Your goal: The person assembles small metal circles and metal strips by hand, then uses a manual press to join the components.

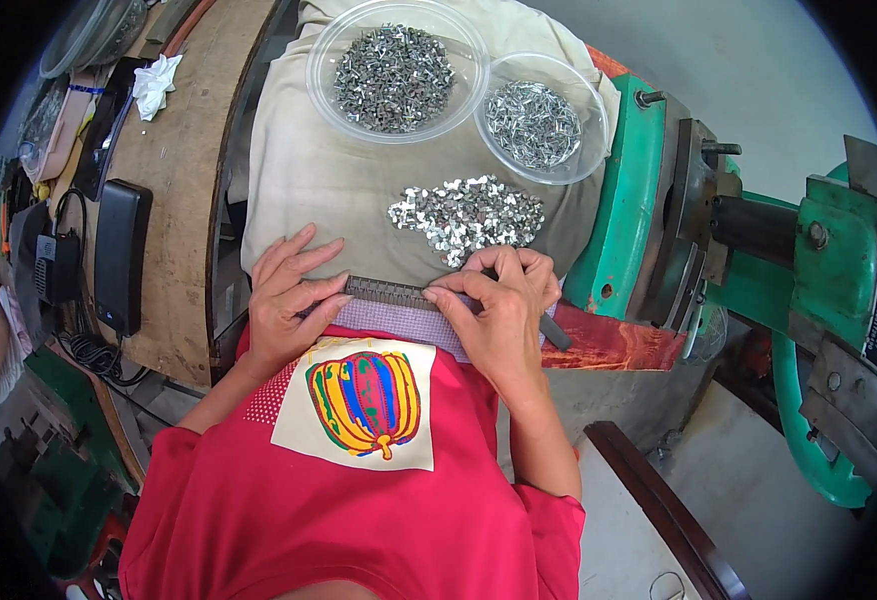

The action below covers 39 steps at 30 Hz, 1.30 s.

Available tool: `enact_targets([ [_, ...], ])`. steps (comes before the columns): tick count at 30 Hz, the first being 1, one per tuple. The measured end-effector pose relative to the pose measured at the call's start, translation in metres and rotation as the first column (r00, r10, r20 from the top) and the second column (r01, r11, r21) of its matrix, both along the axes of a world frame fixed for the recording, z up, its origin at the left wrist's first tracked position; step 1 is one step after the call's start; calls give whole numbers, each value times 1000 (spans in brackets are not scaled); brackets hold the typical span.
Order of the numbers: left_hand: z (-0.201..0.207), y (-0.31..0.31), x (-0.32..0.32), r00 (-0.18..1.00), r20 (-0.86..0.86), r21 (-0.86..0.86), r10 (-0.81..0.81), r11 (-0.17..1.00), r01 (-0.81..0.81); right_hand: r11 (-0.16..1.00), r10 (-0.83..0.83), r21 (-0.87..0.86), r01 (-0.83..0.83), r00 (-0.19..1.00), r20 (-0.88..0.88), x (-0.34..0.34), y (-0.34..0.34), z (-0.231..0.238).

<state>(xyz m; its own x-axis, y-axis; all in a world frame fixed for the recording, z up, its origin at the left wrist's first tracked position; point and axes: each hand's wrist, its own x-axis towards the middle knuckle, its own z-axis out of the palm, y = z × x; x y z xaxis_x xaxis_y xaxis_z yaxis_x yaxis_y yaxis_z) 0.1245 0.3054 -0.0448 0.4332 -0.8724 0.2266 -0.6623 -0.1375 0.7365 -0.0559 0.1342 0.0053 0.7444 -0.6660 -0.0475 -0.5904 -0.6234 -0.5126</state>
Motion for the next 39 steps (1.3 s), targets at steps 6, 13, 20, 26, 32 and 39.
enact_targets([
  [6, -1, 1, -1, 1000, 10, 6, 2, 1000, -2, 1000, 13, -13, -13, 1000, 1, 1, 0, 2],
  [13, -1, 2, -1, 1000, 14, 18, 0, 1000, -1, 1000, 16, -13, -16, 1000, -5, -1, -1, 1],
  [20, -1, 1, -1, 1000, 11, 9, 2, 1000, -2, 1000, 8, 22, -7, 1000, -10, -8, -3, 0],
  [26, -2, 1, 0, 1000, 12, 4, -2, 1000, 2, 999, 19, 47, -19, 1000, -9, -10, -6, 2],
  [32, -1, 1, -1, 1000, 5, 8, -2, 1000, 2, 989, 18, 149, -19, 1000, 5, -15, -13, 3],
  [39, -1, 1, -1, 1000, 12, 13, -3, 1000, 3, 995, 17, 100, -18, 1000, 17, -12, -8, 2],
])
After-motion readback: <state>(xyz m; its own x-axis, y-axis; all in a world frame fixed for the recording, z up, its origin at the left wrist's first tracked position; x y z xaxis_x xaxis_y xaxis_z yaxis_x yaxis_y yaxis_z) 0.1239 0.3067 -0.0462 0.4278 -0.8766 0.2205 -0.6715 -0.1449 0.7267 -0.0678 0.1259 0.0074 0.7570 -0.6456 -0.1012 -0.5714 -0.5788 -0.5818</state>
